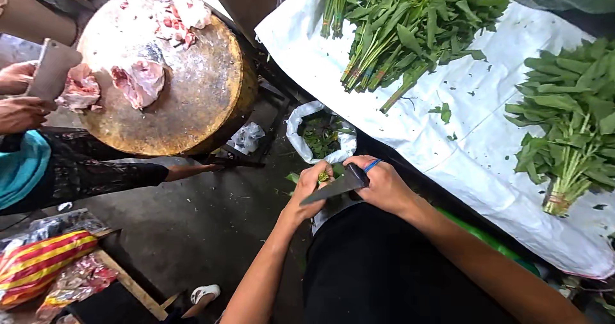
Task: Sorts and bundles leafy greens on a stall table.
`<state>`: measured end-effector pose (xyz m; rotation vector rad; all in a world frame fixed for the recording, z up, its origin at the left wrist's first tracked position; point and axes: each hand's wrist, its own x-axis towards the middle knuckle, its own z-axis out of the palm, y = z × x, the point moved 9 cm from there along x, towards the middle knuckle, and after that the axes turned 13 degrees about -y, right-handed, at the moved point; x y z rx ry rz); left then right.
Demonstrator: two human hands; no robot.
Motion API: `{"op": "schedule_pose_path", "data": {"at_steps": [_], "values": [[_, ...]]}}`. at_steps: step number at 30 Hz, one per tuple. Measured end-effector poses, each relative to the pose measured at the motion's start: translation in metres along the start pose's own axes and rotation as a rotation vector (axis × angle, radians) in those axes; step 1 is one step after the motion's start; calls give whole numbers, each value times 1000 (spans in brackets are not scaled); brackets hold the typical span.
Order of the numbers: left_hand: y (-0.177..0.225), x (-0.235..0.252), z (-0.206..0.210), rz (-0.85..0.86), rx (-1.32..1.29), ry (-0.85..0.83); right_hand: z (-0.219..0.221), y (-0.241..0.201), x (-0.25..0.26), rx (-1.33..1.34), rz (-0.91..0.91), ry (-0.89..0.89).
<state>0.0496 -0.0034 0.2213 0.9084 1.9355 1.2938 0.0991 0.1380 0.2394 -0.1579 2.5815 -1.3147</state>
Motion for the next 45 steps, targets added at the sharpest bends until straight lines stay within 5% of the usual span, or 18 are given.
{"op": "schedule_pose_path", "data": {"at_steps": [7,16,22,28,33,39,45], "values": [[6,6,-20,113,-279,-19,-7,-38,34,-203,-208,86],[-8,-9,-11,-150,-602,-65,0,-45,46,-191,-223,78],[27,-8,-17,-47,-389,-191,25,108,64,41,439,-175],[19,-27,-46,-53,-214,-29,19,124,-13,176,574,-250],[14,-34,-68,19,-217,68,-39,152,-85,163,729,-15],[20,-17,-69,1,-127,58,-120,244,-137,-137,899,201],[34,-7,-55,-36,12,70,-163,273,-142,-175,902,52]]}}
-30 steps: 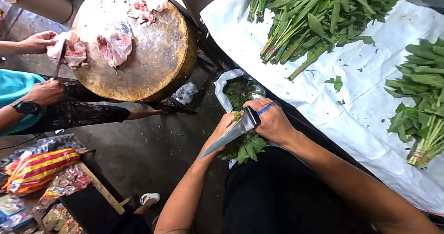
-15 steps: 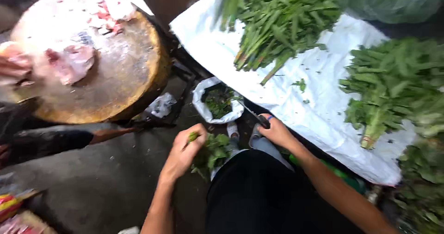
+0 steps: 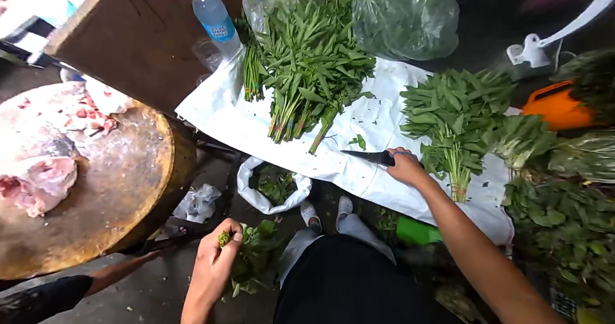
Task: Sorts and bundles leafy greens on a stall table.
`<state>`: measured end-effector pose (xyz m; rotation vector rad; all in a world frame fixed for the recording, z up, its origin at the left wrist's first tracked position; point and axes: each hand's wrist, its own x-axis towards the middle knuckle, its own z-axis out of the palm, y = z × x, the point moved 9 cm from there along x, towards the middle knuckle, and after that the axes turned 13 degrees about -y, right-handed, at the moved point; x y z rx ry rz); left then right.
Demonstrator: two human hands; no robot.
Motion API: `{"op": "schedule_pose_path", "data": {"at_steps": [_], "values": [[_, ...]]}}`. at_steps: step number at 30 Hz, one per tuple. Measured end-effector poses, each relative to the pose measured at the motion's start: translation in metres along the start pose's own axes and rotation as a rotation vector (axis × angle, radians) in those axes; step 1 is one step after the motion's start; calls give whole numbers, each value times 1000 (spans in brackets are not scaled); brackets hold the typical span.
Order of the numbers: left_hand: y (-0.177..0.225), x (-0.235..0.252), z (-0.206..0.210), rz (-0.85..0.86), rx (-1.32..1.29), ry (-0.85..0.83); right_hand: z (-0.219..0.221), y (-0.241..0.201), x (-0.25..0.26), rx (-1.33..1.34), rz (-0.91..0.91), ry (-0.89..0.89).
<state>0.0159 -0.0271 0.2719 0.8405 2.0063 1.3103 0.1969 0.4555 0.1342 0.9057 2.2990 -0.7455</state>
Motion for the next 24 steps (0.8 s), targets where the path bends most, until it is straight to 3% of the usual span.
{"op": "schedule_pose_path", "data": {"at_steps": [6,11,15,18,22,24], "values": [[8,-10,4,-51,31,64,-35,-58,33,167,-239,123],[14,-26,3,-79,35,145,-17,-95,81,37,-274,25],[11,-52,-2,-103,23,229,-24,-96,97,54,-280,58],[1,-70,-4,-139,3,286,-64,-82,103,237,-265,203],[-3,-83,-6,-190,51,354,-109,-59,136,327,-129,250],[-2,-88,-11,-221,108,381,-112,-69,130,393,-166,218]]}}
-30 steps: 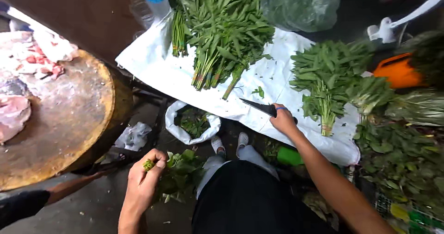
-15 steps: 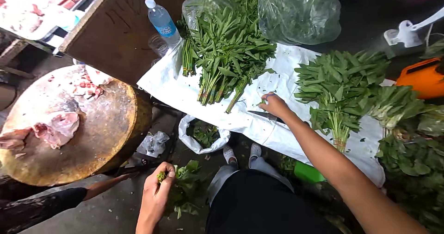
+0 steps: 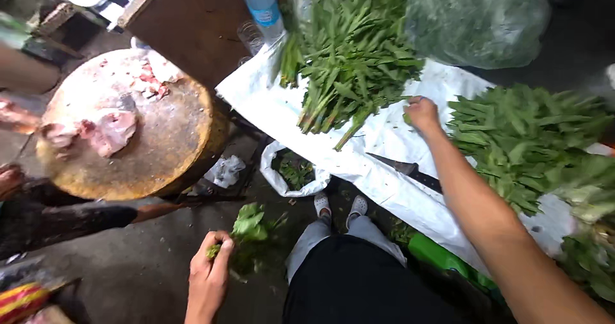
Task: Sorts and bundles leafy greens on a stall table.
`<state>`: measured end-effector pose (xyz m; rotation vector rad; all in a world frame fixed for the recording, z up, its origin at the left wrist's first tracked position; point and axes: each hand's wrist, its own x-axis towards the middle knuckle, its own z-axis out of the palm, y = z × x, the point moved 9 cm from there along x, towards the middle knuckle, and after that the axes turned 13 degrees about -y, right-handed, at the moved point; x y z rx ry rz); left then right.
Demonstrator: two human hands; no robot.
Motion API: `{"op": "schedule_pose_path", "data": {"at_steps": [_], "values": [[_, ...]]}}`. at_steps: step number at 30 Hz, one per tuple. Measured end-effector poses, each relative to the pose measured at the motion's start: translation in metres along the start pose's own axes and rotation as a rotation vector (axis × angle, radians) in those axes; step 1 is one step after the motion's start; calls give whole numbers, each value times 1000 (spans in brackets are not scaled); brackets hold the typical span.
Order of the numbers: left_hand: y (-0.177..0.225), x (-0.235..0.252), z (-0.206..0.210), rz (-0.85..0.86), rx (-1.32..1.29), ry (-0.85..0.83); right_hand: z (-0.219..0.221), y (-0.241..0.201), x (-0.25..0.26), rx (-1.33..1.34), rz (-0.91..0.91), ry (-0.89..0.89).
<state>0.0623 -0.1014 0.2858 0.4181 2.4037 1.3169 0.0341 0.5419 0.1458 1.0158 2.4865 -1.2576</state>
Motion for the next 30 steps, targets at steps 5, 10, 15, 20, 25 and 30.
{"op": "schedule_pose_path", "data": {"at_steps": [5,10,15,20,25,30], "values": [[-6,2,-19,-24,17,46,95,-131,-129,173,-403,-341],[-14,17,-52,-155,130,178,257,-185,-188,-208,-650,-687],[-32,39,-71,-77,-14,63,260,-163,-211,-73,-541,-742],[-51,61,-63,-84,-127,11,243,-125,-223,-129,-463,-775],[-18,64,-53,-11,-264,-48,225,-163,-261,-27,-635,-759],[54,49,-33,107,-286,-134,217,-248,-308,109,-1070,-606]]}}
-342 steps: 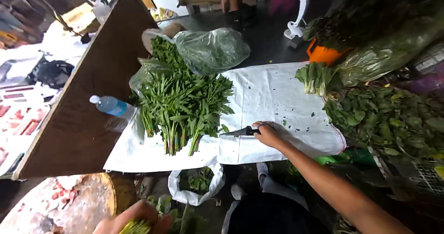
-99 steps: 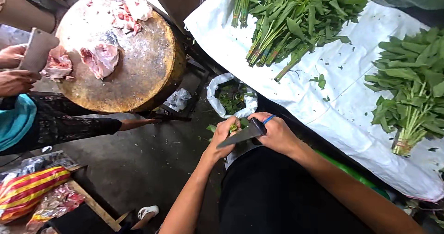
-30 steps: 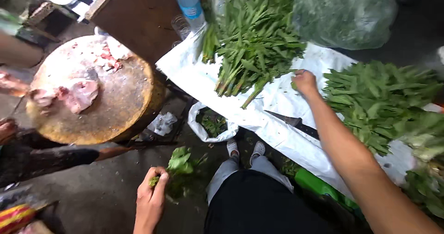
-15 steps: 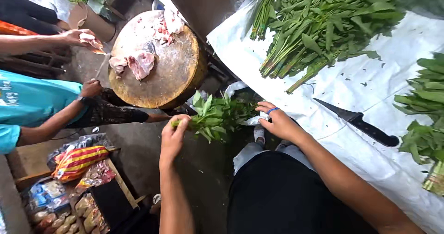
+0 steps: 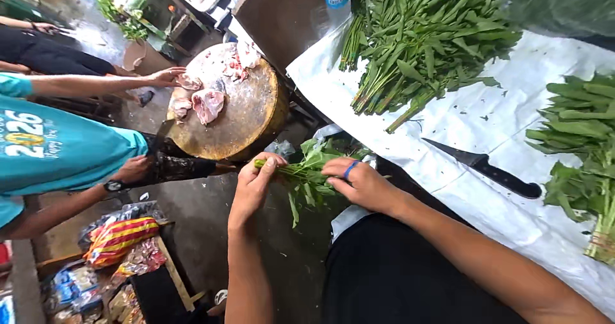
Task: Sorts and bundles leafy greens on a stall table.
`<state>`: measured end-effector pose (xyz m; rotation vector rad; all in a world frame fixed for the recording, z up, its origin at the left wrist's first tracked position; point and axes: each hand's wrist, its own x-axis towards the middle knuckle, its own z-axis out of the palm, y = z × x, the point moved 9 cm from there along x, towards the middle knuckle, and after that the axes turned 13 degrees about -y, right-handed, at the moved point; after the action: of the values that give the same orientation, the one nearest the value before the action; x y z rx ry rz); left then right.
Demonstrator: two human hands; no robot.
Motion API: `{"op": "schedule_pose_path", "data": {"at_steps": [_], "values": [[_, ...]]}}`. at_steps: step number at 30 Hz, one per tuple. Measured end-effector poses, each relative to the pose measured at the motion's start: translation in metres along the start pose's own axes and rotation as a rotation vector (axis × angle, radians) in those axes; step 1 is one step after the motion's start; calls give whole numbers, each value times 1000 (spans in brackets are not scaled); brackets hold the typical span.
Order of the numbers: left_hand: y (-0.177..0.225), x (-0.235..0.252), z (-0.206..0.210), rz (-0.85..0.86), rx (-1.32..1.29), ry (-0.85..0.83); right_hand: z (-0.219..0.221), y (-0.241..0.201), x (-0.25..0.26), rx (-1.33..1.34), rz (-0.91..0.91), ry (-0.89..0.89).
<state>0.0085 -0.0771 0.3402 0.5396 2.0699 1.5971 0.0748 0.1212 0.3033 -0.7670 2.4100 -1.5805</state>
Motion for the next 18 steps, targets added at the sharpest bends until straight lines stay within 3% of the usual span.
{"op": "schedule_pose_path", "data": {"at_steps": [4,9,13,18], "values": [[36,-4,31,39,73,-31,5,-25,23,-161,-151,80],[51,-17,47,50,223,-6,-2,-35,15,-182,-219,37],[53,-24,58,12,315,34,-2,-33,11,-82,-180,-68],[56,-30,64,-47,377,70,-2,-30,12,-149,-138,-139]]}}
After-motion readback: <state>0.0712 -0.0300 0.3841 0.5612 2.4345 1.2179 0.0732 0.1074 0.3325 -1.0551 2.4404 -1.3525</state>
